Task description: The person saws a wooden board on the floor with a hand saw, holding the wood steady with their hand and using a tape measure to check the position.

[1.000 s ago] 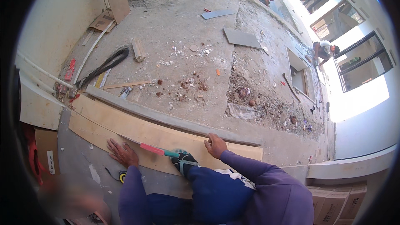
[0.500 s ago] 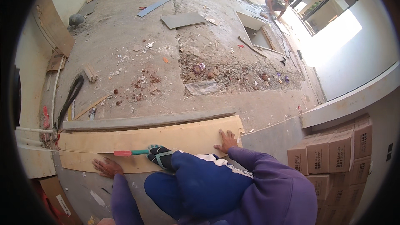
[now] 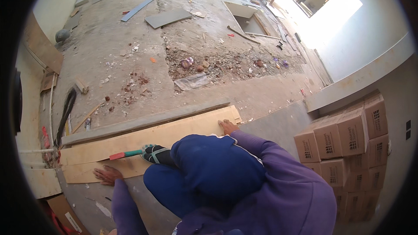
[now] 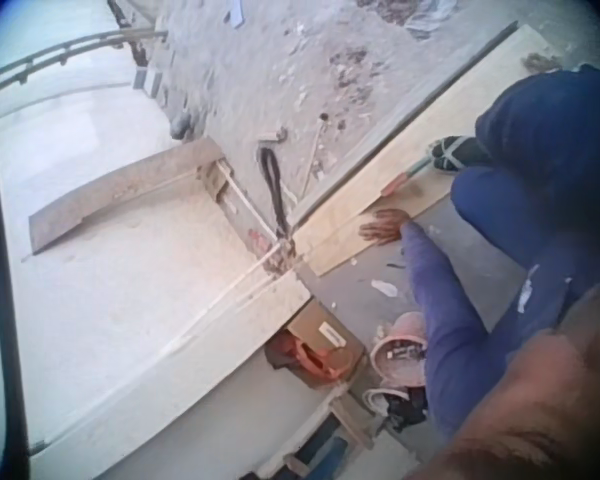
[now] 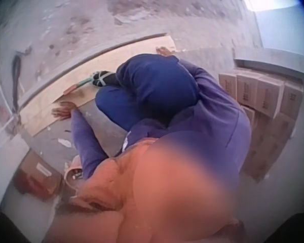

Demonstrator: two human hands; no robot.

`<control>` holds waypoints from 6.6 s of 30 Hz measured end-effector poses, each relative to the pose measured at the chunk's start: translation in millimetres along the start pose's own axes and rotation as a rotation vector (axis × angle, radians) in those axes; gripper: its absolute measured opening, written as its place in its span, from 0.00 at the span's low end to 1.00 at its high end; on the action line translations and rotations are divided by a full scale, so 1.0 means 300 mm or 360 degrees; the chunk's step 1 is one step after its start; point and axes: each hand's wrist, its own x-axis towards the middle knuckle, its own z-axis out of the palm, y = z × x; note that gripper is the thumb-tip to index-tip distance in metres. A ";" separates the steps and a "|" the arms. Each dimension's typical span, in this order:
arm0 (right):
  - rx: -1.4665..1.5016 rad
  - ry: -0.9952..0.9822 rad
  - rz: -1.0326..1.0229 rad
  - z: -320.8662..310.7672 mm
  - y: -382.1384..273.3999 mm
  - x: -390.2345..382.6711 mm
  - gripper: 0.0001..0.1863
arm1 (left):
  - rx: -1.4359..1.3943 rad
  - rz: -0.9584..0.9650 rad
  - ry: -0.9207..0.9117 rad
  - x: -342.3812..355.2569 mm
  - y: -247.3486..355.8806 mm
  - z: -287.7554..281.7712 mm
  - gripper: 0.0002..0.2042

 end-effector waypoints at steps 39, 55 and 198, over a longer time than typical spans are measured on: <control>-0.0138 -0.0530 -0.0162 -0.227 -0.048 0.278 0.49 | -0.0119 0.0050 0.0047 0.015 -0.076 0.059 0.31; 0.0280 -0.0728 -0.1760 -0.402 -0.872 0.300 0.26 | -0.0525 0.0056 -0.0720 -0.206 -0.118 -0.269 0.59; 0.1217 -0.0358 -0.2156 -0.085 -1.411 0.114 0.22 | -0.0175 -0.0301 -0.0901 -0.244 0.065 -0.329 0.76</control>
